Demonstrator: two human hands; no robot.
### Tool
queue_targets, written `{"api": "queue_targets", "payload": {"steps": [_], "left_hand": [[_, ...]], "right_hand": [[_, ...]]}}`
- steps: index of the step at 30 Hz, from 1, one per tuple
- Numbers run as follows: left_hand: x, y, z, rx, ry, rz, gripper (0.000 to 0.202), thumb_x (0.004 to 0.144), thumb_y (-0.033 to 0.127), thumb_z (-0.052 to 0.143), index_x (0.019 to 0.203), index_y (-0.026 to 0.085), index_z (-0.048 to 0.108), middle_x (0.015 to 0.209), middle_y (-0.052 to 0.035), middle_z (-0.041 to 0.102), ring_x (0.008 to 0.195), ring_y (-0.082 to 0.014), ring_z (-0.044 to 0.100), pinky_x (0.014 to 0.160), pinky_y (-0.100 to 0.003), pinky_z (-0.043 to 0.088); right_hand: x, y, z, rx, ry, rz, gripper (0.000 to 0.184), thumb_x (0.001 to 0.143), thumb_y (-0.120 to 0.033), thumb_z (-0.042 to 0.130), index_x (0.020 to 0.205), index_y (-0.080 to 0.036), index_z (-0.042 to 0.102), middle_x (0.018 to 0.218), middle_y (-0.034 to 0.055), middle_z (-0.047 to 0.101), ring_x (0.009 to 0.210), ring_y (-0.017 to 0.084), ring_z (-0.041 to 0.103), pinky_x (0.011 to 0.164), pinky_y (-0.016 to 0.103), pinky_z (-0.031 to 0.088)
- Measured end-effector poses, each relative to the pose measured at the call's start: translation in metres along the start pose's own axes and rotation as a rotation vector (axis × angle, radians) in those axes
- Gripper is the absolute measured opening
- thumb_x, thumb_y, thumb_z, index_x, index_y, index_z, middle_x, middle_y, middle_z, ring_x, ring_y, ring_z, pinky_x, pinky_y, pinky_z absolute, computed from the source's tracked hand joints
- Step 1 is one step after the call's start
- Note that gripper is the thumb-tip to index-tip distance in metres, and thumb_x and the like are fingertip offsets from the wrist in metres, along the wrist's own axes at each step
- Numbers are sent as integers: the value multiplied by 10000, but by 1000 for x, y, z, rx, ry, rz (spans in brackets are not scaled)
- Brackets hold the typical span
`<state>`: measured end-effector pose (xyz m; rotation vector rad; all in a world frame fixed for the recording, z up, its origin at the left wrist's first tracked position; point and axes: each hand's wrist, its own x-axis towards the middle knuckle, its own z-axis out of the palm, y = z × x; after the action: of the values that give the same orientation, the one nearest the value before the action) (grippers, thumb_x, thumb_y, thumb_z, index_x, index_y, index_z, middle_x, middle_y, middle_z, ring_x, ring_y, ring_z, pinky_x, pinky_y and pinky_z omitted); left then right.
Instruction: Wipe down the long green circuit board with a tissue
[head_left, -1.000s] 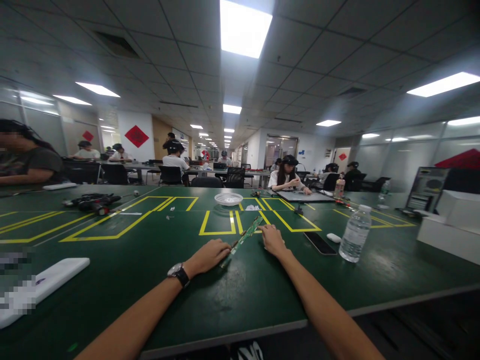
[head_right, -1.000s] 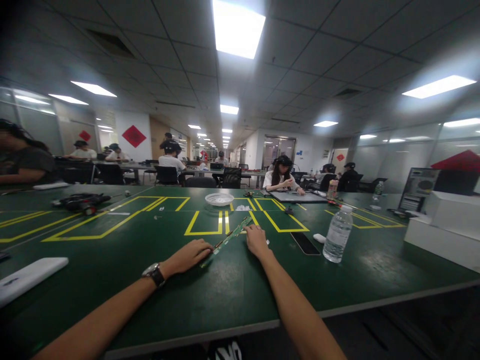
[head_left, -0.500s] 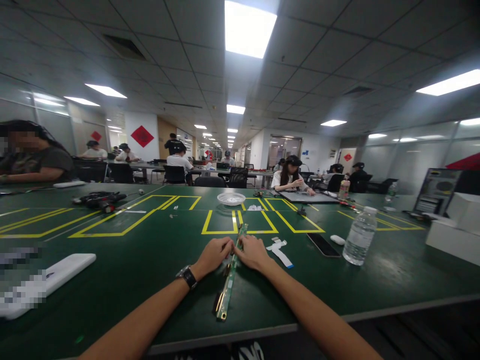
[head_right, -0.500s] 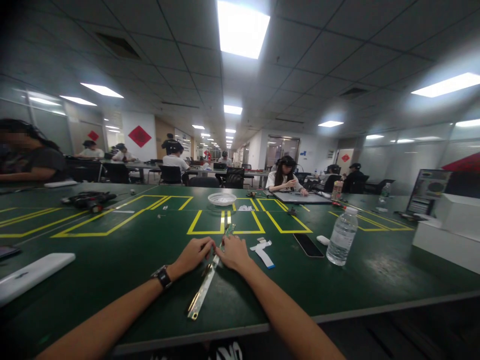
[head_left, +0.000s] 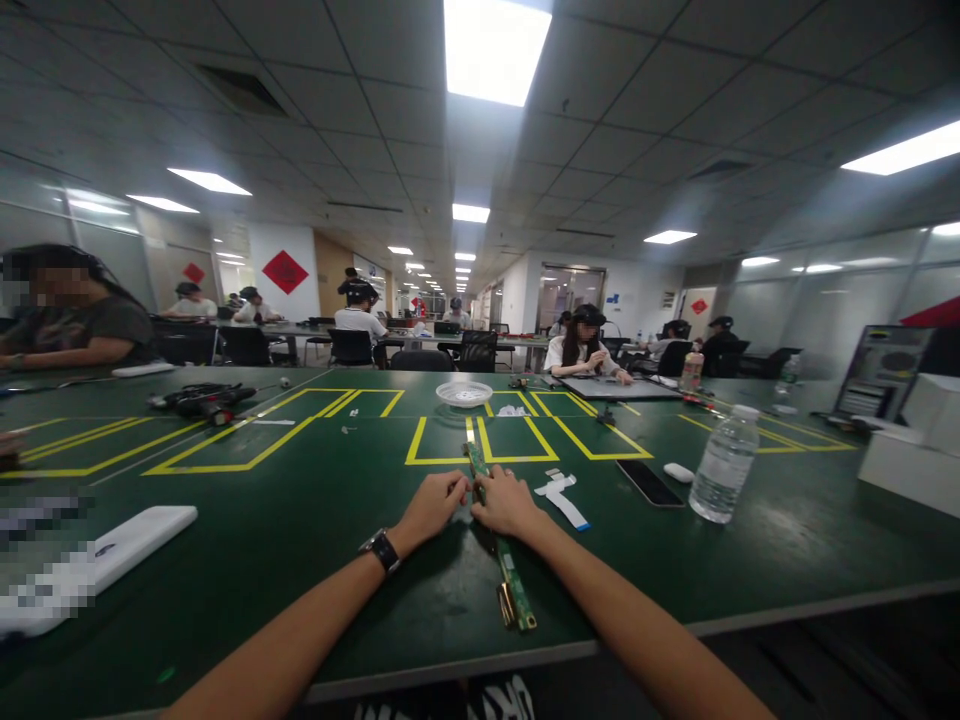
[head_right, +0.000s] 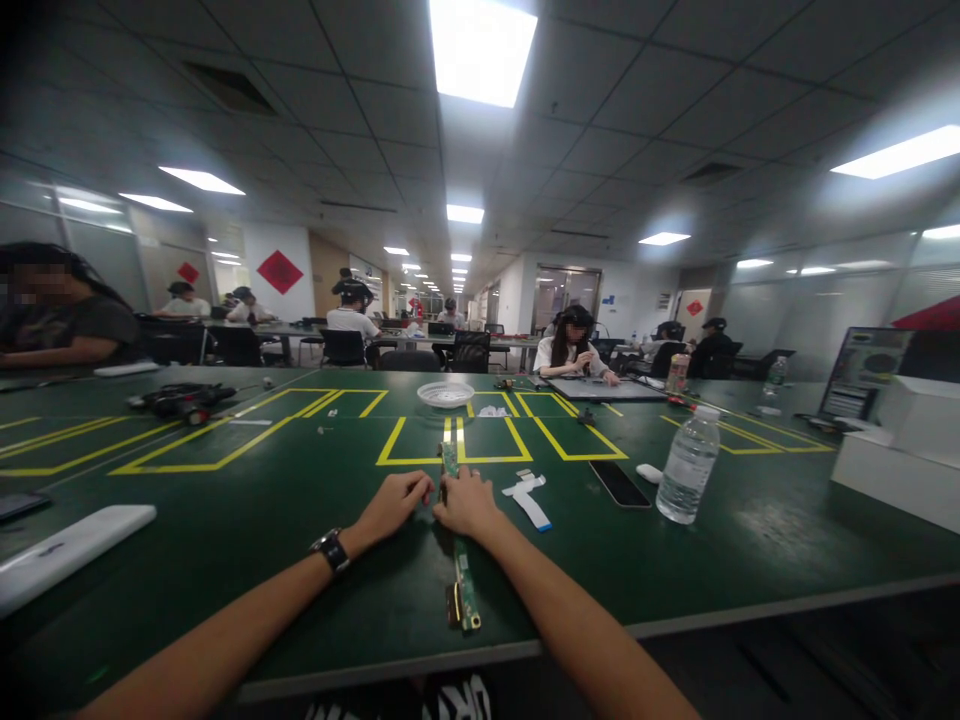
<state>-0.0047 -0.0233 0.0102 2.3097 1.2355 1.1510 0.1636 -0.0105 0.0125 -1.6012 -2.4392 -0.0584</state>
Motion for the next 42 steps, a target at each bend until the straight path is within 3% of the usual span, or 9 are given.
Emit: {"api": "queue_targets", "payload": {"steps": [5, 12, 18, 23, 27, 29, 32, 36, 42], "left_hand": [[0, -2, 1, 8, -17, -16, 377, 900, 335, 335, 712, 164, 615, 687, -23, 654, 649, -152, 575, 638, -233, 362], [2, -7, 2, -120, -1, -97, 350, 893, 387, 381, 782, 167, 629, 717, -22, 654, 678, -158, 583, 651, -243, 383], [11, -27, 10, -672, 46, -555, 330, 828, 346, 554, 1073, 126, 534, 858, -78, 658, 549, -105, 559, 478, -208, 415], [13, -32, 10, -1110, 129, -619, 178, 834, 296, 587, 869, 131, 530, 802, -63, 646, 580, -92, 602, 537, -194, 488], [13, -31, 7, -1159, 276, -605, 157, 824, 253, 609, 793, 140, 504, 706, -31, 629, 566, -106, 606, 558, -224, 514], [13, -30, 5, -1128, 318, -619, 143, 829, 241, 601, 793, 138, 508, 689, -26, 626, 532, -99, 592, 529, -219, 509], [11, -26, 1, -1075, 302, -658, 123, 829, 241, 599, 823, 136, 534, 651, -8, 615, 453, -79, 546, 479, -208, 494], [9, -20, -1, -1058, 258, -660, 130, 819, 271, 611, 820, 154, 555, 515, 50, 531, 382, -73, 494, 456, -204, 485], [8, -19, 4, -1048, 187, -592, 206, 775, 322, 664, 842, 160, 556, 492, 64, 508, 368, -75, 475, 416, -193, 450]], "right_hand": [[-2, -4, 0, -33, 28, 2, 389, 847, -462, 416, 1133, -236, 552, 1123, 124, 509, 1053, 305, 479, 809, 450, 411], [2, 3, -3, 12, 52, -14, 426, 800, -183, 460, 1223, -226, 487, 1104, 109, 570, 981, 243, 559, 772, 322, 427], [8, 6, -11, 134, 129, -41, 465, 781, -97, 456, 1227, -222, 504, 1042, 74, 640, 964, 203, 590, 788, 262, 400], [-4, -14, -20, 119, 157, -362, 437, 827, -210, 511, 1264, -209, 488, 1014, 82, 647, 931, 203, 582, 792, 272, 392], [-10, -22, -31, 150, 159, -589, 454, 843, -404, 546, 1254, -214, 511, 1013, 81, 640, 937, 201, 565, 829, 291, 380], [-6, -12, -35, 158, 205, -476, 398, 889, -416, 471, 1218, -205, 547, 1002, 86, 645, 943, 197, 562, 853, 297, 369], [4, 24, -37, 65, 261, -68, 352, 912, -359, 413, 1131, -167, 611, 1050, 132, 633, 1006, 228, 542, 887, 330, 355], [6, 84, -28, -95, 99, 450, 410, 865, -406, 468, 1088, -105, 637, 1170, 213, 555, 1127, 329, 456, 872, 436, 377], [5, 101, -10, -93, 5, 425, 336, 849, -241, 458, 1100, -97, 630, 1173, 225, 530, 1117, 314, 469, 839, 411, 413]]}}
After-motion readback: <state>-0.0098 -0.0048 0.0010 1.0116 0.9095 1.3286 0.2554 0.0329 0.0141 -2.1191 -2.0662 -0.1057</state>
